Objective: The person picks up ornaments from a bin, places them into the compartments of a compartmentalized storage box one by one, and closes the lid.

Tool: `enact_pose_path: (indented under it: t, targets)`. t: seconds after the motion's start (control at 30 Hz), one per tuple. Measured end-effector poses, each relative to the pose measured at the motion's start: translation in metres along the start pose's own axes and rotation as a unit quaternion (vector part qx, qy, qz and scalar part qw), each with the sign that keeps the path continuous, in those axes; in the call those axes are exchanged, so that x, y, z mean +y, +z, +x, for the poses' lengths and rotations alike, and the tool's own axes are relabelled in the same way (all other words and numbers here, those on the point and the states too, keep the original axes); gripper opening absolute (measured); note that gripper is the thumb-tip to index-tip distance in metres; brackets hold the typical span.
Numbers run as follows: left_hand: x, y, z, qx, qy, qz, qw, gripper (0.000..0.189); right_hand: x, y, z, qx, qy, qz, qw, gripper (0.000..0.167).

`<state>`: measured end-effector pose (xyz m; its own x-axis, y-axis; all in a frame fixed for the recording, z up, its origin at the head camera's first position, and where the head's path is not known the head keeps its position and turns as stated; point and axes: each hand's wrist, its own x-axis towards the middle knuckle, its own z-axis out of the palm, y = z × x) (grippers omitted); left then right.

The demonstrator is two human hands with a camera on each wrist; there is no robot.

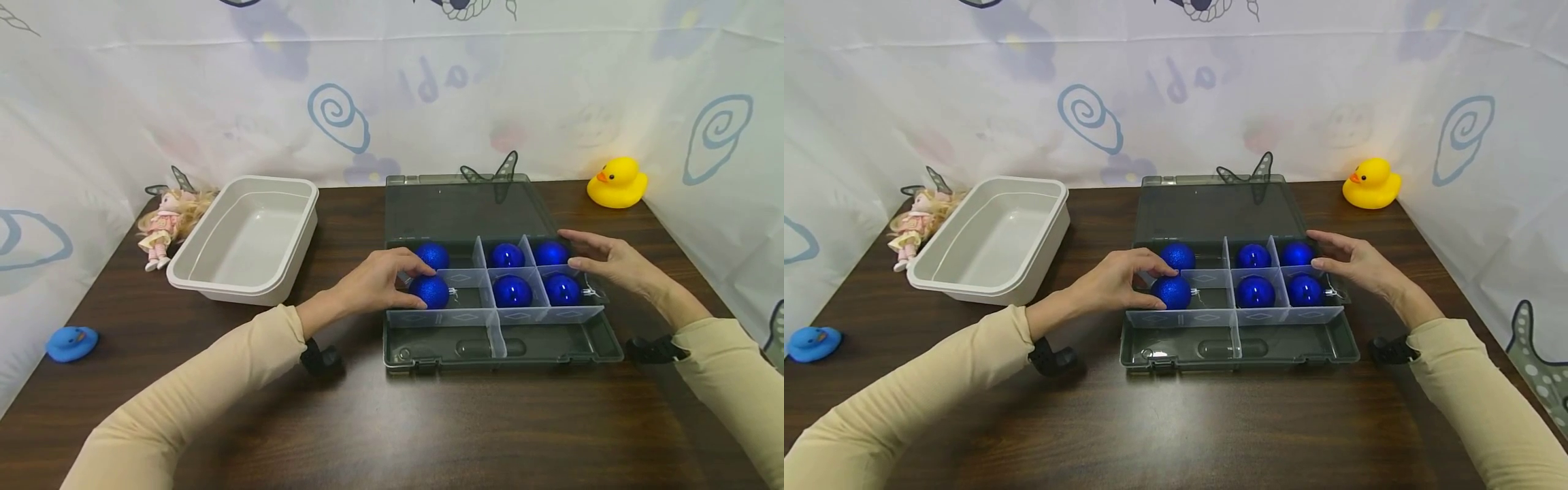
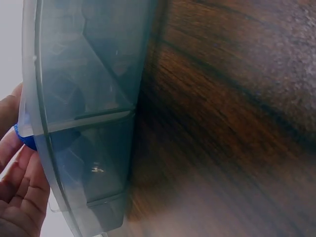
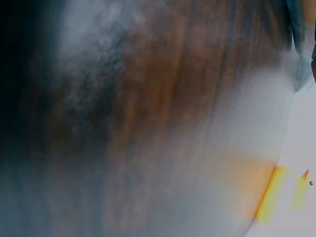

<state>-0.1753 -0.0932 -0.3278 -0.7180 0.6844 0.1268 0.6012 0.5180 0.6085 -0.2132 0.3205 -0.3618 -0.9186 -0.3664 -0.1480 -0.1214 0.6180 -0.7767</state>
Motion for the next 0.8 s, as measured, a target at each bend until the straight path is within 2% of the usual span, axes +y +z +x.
enact_pose_path:
  t: [0.17, 0.27, 0.33, 0.43, 0.5, 0.6, 0.7, 0.8]
  targets:
    - [-0.004, 0.002, -0.003, 0.008, 0.031, 0.032, 0.9990, 0.044, -0.001, -0.001, 0.001, -0.004, -0.005, 0.003, 1.0000, 0.058]
    - [-0.006, 0.001, -0.004, 0.021, 0.033, 0.023, 0.9990, 0.042, -0.002, -0.001, 0.002, -0.007, -0.005, 0.004, 1.0000, 0.058]
    - [-0.009, -0.003, -0.004, 0.044, 0.015, 0.003, 0.9989, 0.040, -0.003, -0.002, 0.003, -0.010, -0.004, 0.007, 0.9999, 0.058]
    - [-0.017, -0.013, 0.000, 0.092, -0.055, -0.057, 0.9926, 0.035, -0.003, -0.003, 0.003, -0.012, 0.008, 0.007, 0.9999, 0.059]
    - [-0.025, -0.020, 0.005, 0.120, -0.118, -0.121, 0.9783, 0.035, -0.003, -0.005, 0.002, -0.018, 0.010, 0.011, 0.9997, 0.058]
    - [-0.040, -0.027, 0.014, 0.150, -0.201, -0.226, 0.9414, 0.038, -0.002, -0.008, 0.001, -0.016, 0.004, 0.014, 0.9998, 0.053]
    - [-0.052, -0.032, 0.025, 0.162, -0.250, -0.291, 0.9093, 0.045, -0.001, -0.012, 0.005, 0.012, -0.009, 0.030, 0.9994, 0.049]
    - [-0.061, -0.036, 0.036, 0.168, -0.285, -0.313, 0.8904, 0.051, -0.004, -0.019, 0.016, 0.038, -0.012, 0.052, 0.9979, 0.051]
